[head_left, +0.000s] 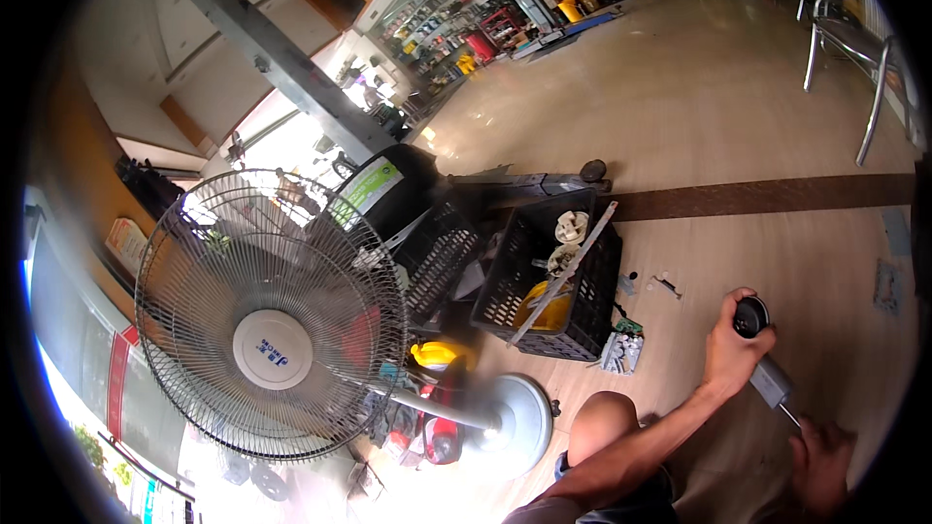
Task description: The person sits on the floor and uses a red screwdriver to unscrew and remove a cap from a small grey cylindrical device. They manipulate the device and the screwdriver to access the internal components, then re-attach the cap and tighten it back down.
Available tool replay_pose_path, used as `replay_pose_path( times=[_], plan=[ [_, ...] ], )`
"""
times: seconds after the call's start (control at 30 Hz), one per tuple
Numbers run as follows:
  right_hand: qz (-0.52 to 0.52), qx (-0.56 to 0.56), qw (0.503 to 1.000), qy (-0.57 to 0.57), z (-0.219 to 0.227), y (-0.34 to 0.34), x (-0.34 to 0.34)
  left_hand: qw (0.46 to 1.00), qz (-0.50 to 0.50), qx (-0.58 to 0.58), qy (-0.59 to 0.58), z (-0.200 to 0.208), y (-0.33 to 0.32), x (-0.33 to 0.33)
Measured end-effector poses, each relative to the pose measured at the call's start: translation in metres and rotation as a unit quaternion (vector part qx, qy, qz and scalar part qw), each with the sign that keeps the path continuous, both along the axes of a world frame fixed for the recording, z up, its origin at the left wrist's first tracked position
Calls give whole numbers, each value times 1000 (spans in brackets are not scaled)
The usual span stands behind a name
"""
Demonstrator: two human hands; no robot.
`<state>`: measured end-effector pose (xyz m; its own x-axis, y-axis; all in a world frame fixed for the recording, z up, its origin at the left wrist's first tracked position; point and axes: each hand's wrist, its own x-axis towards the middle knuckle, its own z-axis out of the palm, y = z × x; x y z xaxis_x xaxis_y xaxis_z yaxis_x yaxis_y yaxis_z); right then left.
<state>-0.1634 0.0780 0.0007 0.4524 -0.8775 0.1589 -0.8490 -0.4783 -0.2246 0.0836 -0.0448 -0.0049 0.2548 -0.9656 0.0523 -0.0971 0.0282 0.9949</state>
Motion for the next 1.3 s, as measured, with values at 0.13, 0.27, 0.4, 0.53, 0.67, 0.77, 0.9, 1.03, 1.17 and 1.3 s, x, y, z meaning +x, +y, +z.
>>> replay_pose_path(
  times=[0.13,0.27,0.4,0.53,0.67,0.77,0.9,1.03,1.17,1.3],
  plan=[
    [-108,173,898,-389,15,-9,5,999,2,-6,-44,5,3,-4],
    [-247,415,726,-489,62,-23,16,1000,-5,17,-2,-6,0,1],
    [-217,468,725,-456,31,-21,-2,1000,-17,-6,9,-2,0,-10],
    [-37,155,928,-336,11,-17,4,999,-6,16,41,-8,0,1],
    [38,-75,988,-128,30,-10,11,1000,-4,-6,19,9,1,-7],
    [32,-63,983,-168,21,-14,7,1000,17,-2,11,-2,0,-6],
    [-22,-48,916,-398,34,-21,17,991,38,14,126,-5,-5,-7],
    [-159,91,778,-601,22,-25,12,981,34,60,183,7,-2,-11],
    [-162,77,754,-632,16,-32,13,961,48,40,270,9,-2,-11],
    [-173,102,738,-645,27,-28,15,944,62,41,321,12,-1,-3]
  ],
)
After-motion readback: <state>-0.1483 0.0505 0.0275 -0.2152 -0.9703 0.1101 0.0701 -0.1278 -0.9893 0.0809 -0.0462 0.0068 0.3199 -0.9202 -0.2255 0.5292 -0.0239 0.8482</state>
